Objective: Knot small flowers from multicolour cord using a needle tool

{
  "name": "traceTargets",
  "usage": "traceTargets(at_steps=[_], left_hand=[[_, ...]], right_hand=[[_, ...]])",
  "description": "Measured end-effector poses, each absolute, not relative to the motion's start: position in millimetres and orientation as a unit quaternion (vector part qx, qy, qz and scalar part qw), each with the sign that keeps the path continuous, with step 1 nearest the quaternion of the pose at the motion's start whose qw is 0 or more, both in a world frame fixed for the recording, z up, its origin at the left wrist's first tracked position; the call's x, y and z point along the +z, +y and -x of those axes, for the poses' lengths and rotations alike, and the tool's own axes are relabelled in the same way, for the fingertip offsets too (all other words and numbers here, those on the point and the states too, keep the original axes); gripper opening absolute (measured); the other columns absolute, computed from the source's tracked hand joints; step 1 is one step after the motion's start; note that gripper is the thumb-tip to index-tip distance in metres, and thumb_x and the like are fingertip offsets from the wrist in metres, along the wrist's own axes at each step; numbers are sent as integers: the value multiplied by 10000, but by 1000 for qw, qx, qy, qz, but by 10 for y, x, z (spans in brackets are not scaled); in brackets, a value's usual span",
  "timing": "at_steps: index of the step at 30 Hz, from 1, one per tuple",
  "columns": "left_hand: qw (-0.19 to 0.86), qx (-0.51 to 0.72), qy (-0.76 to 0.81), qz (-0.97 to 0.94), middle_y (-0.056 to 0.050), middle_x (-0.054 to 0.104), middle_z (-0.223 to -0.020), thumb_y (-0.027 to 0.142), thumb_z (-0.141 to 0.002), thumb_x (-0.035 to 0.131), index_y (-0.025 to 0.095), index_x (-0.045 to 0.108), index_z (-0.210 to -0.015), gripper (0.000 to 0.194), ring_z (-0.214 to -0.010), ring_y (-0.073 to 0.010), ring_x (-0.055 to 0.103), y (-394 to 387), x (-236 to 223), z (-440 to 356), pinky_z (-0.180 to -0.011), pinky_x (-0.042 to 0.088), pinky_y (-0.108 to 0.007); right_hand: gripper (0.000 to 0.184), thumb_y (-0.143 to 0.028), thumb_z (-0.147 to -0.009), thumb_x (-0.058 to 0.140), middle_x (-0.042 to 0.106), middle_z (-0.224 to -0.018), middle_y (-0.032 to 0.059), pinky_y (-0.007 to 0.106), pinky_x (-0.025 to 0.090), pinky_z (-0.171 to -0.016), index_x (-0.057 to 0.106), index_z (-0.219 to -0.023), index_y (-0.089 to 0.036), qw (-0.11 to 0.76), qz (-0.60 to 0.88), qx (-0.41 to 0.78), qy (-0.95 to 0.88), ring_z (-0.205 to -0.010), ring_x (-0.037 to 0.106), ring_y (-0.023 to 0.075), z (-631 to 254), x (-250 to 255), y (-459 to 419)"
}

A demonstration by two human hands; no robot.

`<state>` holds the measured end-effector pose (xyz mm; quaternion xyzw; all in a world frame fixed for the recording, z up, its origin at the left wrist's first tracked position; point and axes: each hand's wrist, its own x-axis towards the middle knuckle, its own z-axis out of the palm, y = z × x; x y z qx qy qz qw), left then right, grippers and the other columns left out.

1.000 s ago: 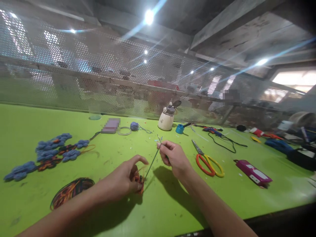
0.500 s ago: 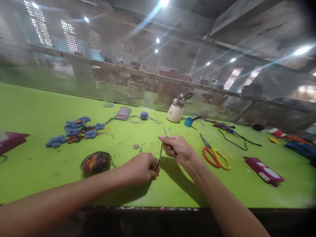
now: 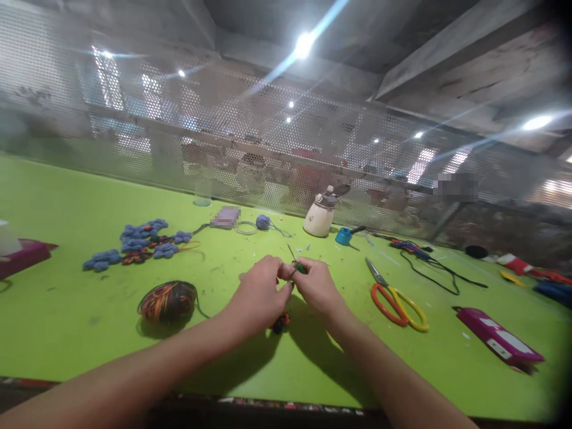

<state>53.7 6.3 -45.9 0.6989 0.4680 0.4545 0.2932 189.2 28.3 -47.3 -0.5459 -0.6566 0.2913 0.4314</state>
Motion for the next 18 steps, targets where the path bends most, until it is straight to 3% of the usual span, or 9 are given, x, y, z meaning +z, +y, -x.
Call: traceTargets(at_steps=[4,9,12,15,18], left_hand=[[401,478,474,-621,29,505,-539,103,-671,577,214,454,-610,177,-563,-169,519,226,-617,-616,-555,389,-285],[554,469,435,-533,19,563,-504,149,-782,550,164,528,-796,31,-431,-119,502,300,-713,-492,-439,388,-227],[594,473,428,-490,-8,616,-688,238,-866,564,127,586,-941,135,-546,-119,565,310,-734,-435,-498,461,-244],[621,478,421,-456,-68,628,-1053,325,-897,550,153,576,-1114,278,-829,-181,631,326,-738,-417,-702,543,-364],[641,474,417,-436,-92,598,-1165,317,-893,557,164,553,-1178,324,-950,-222,618,335,-745,-418,-786,532,-424]], right_hand=[[202,-162,-751,548,516,-543,-18,250,314,-539,553,-549,-165,398,527,232,-715,-554,432,129,-1872,-448,233],[136,-162,-787,579,661,-665,34,260,373,-602,708,-744,-160,333,496,194,-778,-630,541,159,-1923,-405,212],[119,-157,-777,622,703,-755,60,274,387,-642,740,-781,-175,295,492,174,-800,-717,583,183,-2037,-375,270],[73,-167,-740,691,681,-643,30,272,405,-613,729,-677,-164,229,491,187,-820,-651,589,173,-2212,-349,383],[112,-239,-791,690,682,-744,13,273,478,-610,701,-790,-127,176,503,213,-819,-660,614,160,-2408,-350,546]])
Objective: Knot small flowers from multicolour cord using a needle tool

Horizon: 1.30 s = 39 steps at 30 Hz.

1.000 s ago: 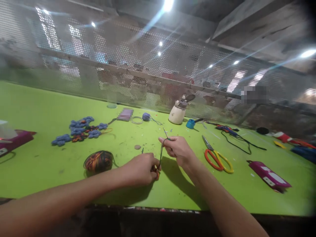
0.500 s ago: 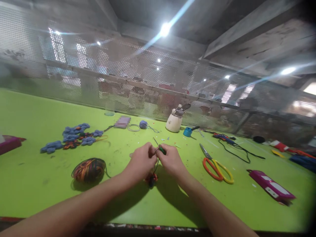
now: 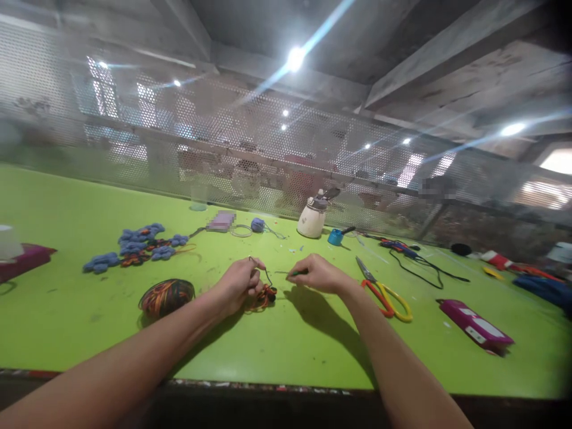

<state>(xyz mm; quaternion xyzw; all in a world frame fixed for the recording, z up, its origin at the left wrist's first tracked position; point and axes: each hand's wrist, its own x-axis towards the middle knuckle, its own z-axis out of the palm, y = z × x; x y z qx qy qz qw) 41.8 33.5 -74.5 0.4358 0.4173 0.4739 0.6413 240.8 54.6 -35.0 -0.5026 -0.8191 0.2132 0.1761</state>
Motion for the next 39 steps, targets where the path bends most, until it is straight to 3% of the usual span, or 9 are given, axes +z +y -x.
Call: traceTargets(at_steps=[2,5,10,14,20,25,28,32,39], left_hand=[[651,465,416,-432,-94,596,-1171,320,-893,557,165,550,-1184,330,-956,-225,617,337,-757,-424,-791,530,-428],[657,453,414,-438,-90,604,-1145,333,-895,551,163,552,-1175,327,-925,-216,623,340,-777,-435,-768,536,-414],[642,450,401,-474,-82,620,-1089,352,-901,536,158,557,-1156,321,-860,-195,631,358,-777,-454,-721,543,-383],[620,452,384,-514,-81,622,-1096,330,-897,549,156,570,-1141,300,-880,-200,631,379,-747,-441,-740,541,-392],[619,455,345,-539,-74,629,-1070,321,-896,553,152,580,-1116,279,-856,-191,633,390,-703,-406,-723,543,-378],[623,472,315,-539,-2,624,-771,245,-851,604,143,604,-995,176,-619,-120,574,360,-595,-338,-576,484,-267],[619,482,301,-542,32,589,-602,82,-683,686,146,628,-937,268,-550,-101,530,371,-532,-296,-553,415,-232],[622,485,292,-541,3,639,-660,100,-618,719,153,648,-888,284,-597,-114,567,404,-507,-270,-602,413,-250],[636,459,282,-553,-25,663,-694,162,-663,721,137,662,-846,194,-657,-126,583,350,-504,-283,-590,389,-238]], right_hand=[[221,-295,-889,592,646,-1044,54,326,534,-699,634,-1032,-132,184,528,210,-802,-838,633,182,-2517,-366,656],[281,-294,-913,560,580,-1197,85,398,526,-807,576,-1161,-162,233,553,202,-774,-980,606,220,-2575,-393,743],[236,-294,-904,573,636,-1080,77,401,521,-805,613,-1076,-137,325,516,246,-753,-935,625,203,-2259,-419,619],[280,-182,-804,612,698,-979,102,361,504,-831,657,-1073,-117,366,464,319,-741,-916,634,199,-1971,-425,513],[324,-141,-689,648,712,-754,57,309,516,-710,686,-1008,-94,307,423,428,-738,-721,661,171,-1988,-372,503],[185,-105,-695,686,648,-659,-19,268,473,-669,698,-880,-114,281,446,412,-743,-656,601,132,-2003,-403,512],[96,-175,-797,676,660,-804,13,295,507,-684,664,-866,-110,250,474,404,-742,-722,617,145,-1974,-433,562],[277,-291,-907,572,601,-1145,80,386,537,-768,579,-1141,-144,254,525,390,-713,-937,621,208,-1937,-443,699],[302,-295,-913,562,588,-1169,91,411,528,-802,556,-1180,-152,347,557,403,-638,-967,614,215,-1840,-544,806]])
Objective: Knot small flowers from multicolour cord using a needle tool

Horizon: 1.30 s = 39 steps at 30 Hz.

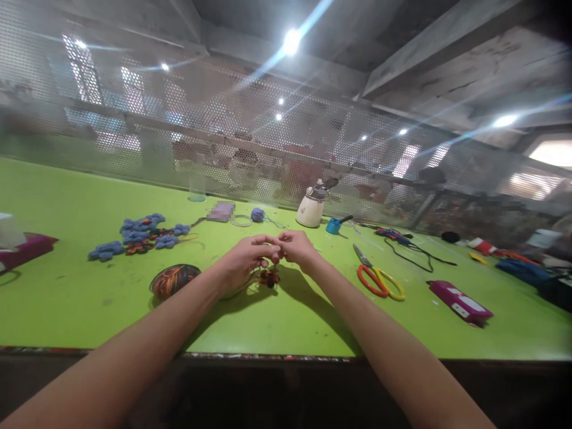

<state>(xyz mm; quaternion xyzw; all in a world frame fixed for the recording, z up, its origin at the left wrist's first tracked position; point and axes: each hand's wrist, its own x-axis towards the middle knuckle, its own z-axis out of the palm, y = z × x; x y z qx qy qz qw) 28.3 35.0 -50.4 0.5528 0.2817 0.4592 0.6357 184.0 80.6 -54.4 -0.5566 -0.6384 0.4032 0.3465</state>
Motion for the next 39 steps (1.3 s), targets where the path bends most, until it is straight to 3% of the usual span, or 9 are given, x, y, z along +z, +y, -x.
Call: traceTargets(at_steps=[7,11,14,15,20,24,28,35,39], left_hand=[[654,445,302,-532,56,547,-503,2,-640,636,166,564,-836,265,-533,-128,594,347,-591,-352,-498,371,-215],[661,444,301,-524,70,519,-533,5,-729,584,178,533,-834,210,-530,-118,597,366,-646,-360,-474,395,-202],[660,434,303,-534,38,575,-669,163,-856,586,145,577,-875,28,-552,-101,571,392,-692,-351,-489,456,-220],[659,430,302,-538,26,591,-715,212,-878,576,137,589,-889,77,-561,-99,566,402,-707,-351,-501,475,-230],[646,431,282,-563,-19,638,-839,230,-880,583,123,611,-936,124,-674,-127,610,453,-761,-402,-601,525,-280],[634,429,272,-583,-59,644,-998,294,-892,564,140,599,-1060,231,-795,-169,634,473,-778,-467,-684,544,-346],[615,423,274,-606,-75,630,-1072,318,-898,550,155,581,-1118,275,-854,-188,633,441,-802,-489,-724,544,-376],[534,387,321,-680,-22,655,-810,339,-900,541,133,630,-945,229,-647,-135,614,377,-723,-442,-610,524,-306],[417,389,386,-725,-38,696,-713,293,-719,715,163,722,-819,165,-721,-213,642,287,-337,-110,-680,485,-320]], right_hand=[[297,-291,-911,566,587,-1167,88,399,531,-786,560,-1173,-151,490,513,413,-571,-956,614,212,-1805,-615,708],[104,-220,-857,612,654,-896,41,329,526,-720,622,-886,-122,537,440,453,-559,-791,628,160,-1919,-508,633],[139,-168,-758,629,594,-559,-18,287,515,-637,552,-643,-153,518,371,532,-558,-568,591,126,-2001,-401,567],[159,-170,-733,633,547,-483,-40,277,508,-597,530,-612,-164,502,351,559,-559,-501,561,117,-2016,-368,542],[207,-185,-693,667,415,-346,-87,234,439,-454,506,-564,-170,405,277,659,-569,-355,456,91,-1971,-245,376],[68,-199,-734,633,518,-413,-54,256,486,-532,616,-721,-134,377,227,687,-578,-455,578,130,-1892,-210,252],[300,-174,-766,567,679,-614,17,261,506,-527,624,-1056,-125,376,205,692,-582,-584,667,175,-1872,-217,214],[668,-179,-733,687,735,-900,48,194,479,-446,405,-1336,-241,397,218,689,-566,-612,683,156,-1814,-314,227],[750,-222,-702,754,723,-901,66,211,494,-462,372,-1347,-200,414,256,679,-550,-642,688,170,-1794,-359,253]])
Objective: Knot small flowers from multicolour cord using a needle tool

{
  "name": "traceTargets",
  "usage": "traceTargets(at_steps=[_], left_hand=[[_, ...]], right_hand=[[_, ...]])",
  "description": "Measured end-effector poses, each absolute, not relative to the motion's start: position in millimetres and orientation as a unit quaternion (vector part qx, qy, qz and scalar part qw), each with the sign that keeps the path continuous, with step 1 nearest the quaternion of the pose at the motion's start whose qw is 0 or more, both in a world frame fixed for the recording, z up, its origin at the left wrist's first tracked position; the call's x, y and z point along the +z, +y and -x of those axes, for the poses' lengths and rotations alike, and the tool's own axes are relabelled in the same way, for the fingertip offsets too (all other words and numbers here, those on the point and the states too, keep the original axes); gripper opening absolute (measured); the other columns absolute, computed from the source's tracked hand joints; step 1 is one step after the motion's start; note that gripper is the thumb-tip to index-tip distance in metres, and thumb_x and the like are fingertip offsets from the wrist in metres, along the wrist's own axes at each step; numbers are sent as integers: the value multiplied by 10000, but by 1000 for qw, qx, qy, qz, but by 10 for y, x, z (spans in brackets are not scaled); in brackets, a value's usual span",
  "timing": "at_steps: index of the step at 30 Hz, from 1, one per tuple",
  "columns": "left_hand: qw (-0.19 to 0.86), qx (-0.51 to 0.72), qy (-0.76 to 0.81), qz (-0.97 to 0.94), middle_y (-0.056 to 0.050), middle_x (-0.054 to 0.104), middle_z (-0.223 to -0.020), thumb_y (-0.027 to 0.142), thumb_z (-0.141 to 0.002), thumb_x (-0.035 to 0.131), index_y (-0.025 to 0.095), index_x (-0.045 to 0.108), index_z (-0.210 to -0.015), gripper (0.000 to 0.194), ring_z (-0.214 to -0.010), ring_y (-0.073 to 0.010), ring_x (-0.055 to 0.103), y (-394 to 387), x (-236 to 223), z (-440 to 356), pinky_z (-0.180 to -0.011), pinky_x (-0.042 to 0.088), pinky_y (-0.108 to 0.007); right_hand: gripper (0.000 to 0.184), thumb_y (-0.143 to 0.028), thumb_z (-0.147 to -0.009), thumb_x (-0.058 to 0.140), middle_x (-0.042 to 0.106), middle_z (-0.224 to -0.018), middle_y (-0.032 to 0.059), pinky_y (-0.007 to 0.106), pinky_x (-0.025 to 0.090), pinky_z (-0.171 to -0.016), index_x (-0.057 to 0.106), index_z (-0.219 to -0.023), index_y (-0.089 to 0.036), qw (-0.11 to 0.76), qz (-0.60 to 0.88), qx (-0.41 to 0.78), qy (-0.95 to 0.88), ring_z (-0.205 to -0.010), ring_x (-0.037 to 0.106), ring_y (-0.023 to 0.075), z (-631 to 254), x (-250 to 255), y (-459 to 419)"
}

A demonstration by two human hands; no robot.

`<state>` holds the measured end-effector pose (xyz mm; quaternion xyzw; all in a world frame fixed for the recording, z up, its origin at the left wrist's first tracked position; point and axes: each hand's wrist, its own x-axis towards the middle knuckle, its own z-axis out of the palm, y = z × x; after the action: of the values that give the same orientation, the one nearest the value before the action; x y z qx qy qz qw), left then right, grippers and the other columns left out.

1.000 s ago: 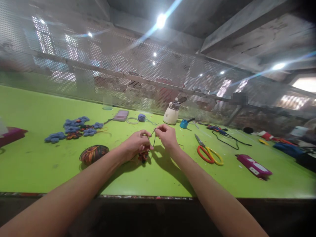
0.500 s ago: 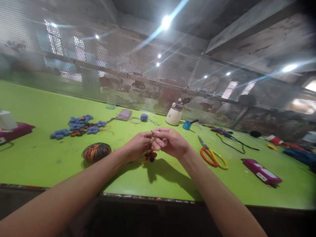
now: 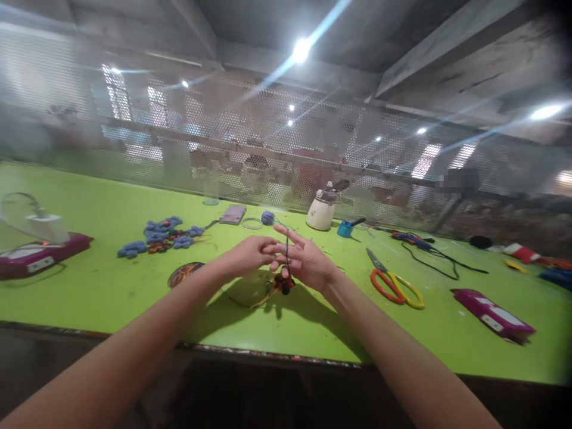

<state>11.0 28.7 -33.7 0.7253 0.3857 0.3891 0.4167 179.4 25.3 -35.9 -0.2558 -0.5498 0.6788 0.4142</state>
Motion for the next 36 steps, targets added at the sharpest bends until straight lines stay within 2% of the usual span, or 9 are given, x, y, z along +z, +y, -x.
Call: traceTargets(at_steps=[4,9,12,16,19,23,25,29,36], left_hand=[[300,398,457,-737,-90,668,-1126,367,-705,708,245,674,-1125,438,-1077,-297,571,31,-56,508,-900,415,-385],[93,226,572,-783,-136,572,-1292,473,-714,645,244,615,-1232,567,-1161,-378,503,-274,-398,1132,-981,342,-477],[92,224,564,-789,-122,597,-1202,403,-750,607,240,518,-1326,605,-1044,-325,579,-339,-645,1154,-898,416,-395],[137,311,503,-795,-105,627,-1088,340,-735,640,244,624,-1193,469,-958,-308,600,-270,-637,794,-850,432,-386],[190,368,423,-806,-88,648,-1095,267,-709,676,265,635,-1168,461,-990,-287,591,-137,-543,410,-881,430,-377],[208,410,381,-803,-82,627,-1120,138,-644,677,260,611,-1191,564,-1017,-265,572,37,-551,2,-916,430,-375],[218,435,368,-792,-80,572,-1201,76,-611,647,260,597,-1207,626,-1115,-256,521,101,-579,-112,-991,382,-366],[268,457,372,-763,-77,596,-1109,74,-554,656,239,617,-1197,665,-1062,-276,540,189,-575,-194,-966,403,-393],[354,493,430,-668,-98,589,-1172,104,-610,579,214,629,-1127,531,-1124,-289,519,165,-538,-314,-911,426,-371]], right_hand=[[722,-246,-717,756,711,-862,72,233,524,-503,373,-1324,-159,428,281,662,-546,-624,678,156,-1791,-394,287],[715,-220,-677,789,671,-752,36,248,537,-432,437,-1294,-135,429,341,598,-585,-574,668,175,-1725,-517,311],[736,-230,-641,810,656,-752,29,220,496,-355,476,-1291,-142,415,368,550,-625,-516,643,161,-1666,-604,311],[759,-233,-564,841,674,-925,69,244,515,-392,536,-1256,-165,378,363,514,-679,-542,628,143,-1596,-620,242],[664,-201,-518,849,675,-998,54,304,565,-658,620,-1141,-178,379,346,483,-710,-745,656,177,-1569,-563,172],[561,-214,-535,826,666,-1022,29,335,454,-925,632,-1061,-178,430,353,438,-706,-984,603,207,-1596,-499,171],[516,-242,-572,801,665,-989,29,333,464,-889,622,-1051,-173,450,367,430,-691,-939,607,200,-1629,-491,211],[381,-257,-591,779,664,-826,16,297,506,-711,636,-931,-160,464,401,443,-654,-759,610,171,-1685,-506,305],[262,-209,-570,761,623,-658,-13,256,512,-516,585,-763,-175,498,444,494,-557,-574,579,137,-1638,-565,391]])
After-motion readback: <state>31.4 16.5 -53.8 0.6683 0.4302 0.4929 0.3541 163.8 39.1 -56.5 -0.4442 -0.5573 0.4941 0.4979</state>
